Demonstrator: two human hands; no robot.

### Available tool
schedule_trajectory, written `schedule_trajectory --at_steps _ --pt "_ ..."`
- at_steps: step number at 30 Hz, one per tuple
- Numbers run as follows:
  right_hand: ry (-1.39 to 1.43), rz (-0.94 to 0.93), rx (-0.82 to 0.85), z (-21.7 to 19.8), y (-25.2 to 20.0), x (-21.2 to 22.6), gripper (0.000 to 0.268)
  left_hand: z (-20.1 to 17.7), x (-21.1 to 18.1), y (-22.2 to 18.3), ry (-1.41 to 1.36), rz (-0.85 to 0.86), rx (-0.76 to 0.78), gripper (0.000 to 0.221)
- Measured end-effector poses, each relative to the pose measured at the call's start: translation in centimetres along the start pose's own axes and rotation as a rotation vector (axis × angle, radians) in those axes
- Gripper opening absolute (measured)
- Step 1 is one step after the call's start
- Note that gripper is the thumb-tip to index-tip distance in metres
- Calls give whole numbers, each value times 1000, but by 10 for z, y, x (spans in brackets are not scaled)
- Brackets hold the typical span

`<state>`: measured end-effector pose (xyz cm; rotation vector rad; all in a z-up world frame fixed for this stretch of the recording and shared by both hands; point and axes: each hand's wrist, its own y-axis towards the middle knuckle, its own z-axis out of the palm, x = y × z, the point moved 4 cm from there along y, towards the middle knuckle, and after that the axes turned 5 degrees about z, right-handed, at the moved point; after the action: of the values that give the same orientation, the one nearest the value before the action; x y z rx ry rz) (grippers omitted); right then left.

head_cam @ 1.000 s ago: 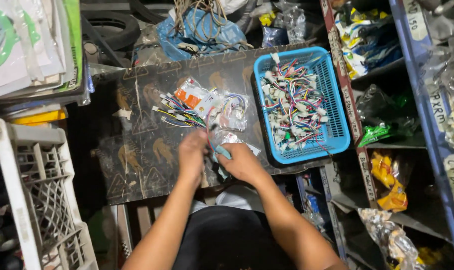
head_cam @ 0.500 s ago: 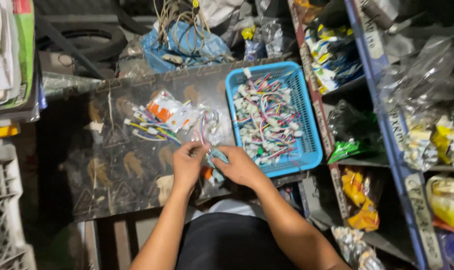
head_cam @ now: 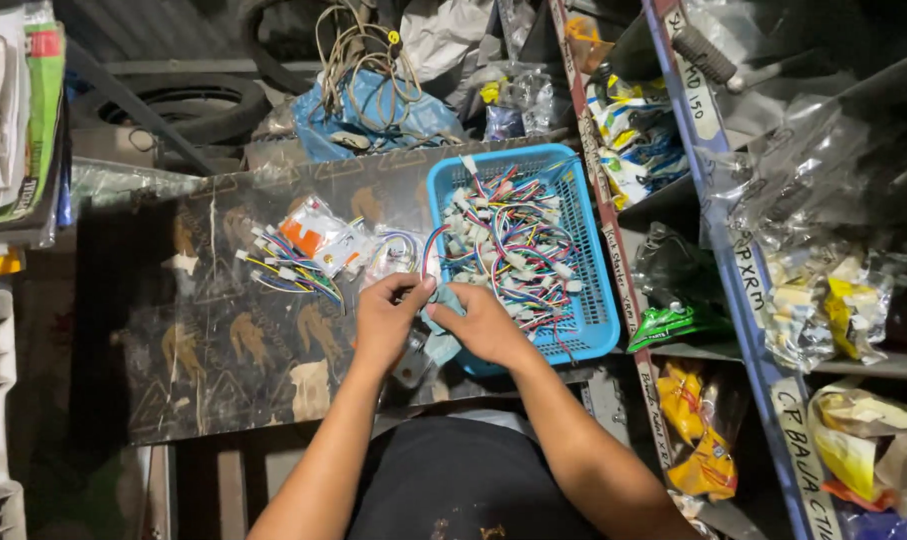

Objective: Cleaning and sorting various motorcycle wiring harnesses at a workbench in a parts room.

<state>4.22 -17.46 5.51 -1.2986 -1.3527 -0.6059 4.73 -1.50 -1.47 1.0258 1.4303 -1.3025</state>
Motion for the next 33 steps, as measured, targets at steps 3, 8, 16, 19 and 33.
schedule_trajectory --at_steps 3,8,16,19,33 --pt "44 3 -3 -2 -3 1 17 3 -5 -4 -6 -28 -7 22" --pt "18 -16 48 -2 2 5 17 1 -9 -8 -12 -20 -12 21" --pt "44 18 10 -3 6 -2 15 -3 -20 -8 -24 -9 4 19" --pt "39 32 -19 1 9 -12 15 -6 -22 -9 -20 0 -6 17" --pt "143 61 -230 -3 26 1 16 -9 -3 10 83 39 126 13"
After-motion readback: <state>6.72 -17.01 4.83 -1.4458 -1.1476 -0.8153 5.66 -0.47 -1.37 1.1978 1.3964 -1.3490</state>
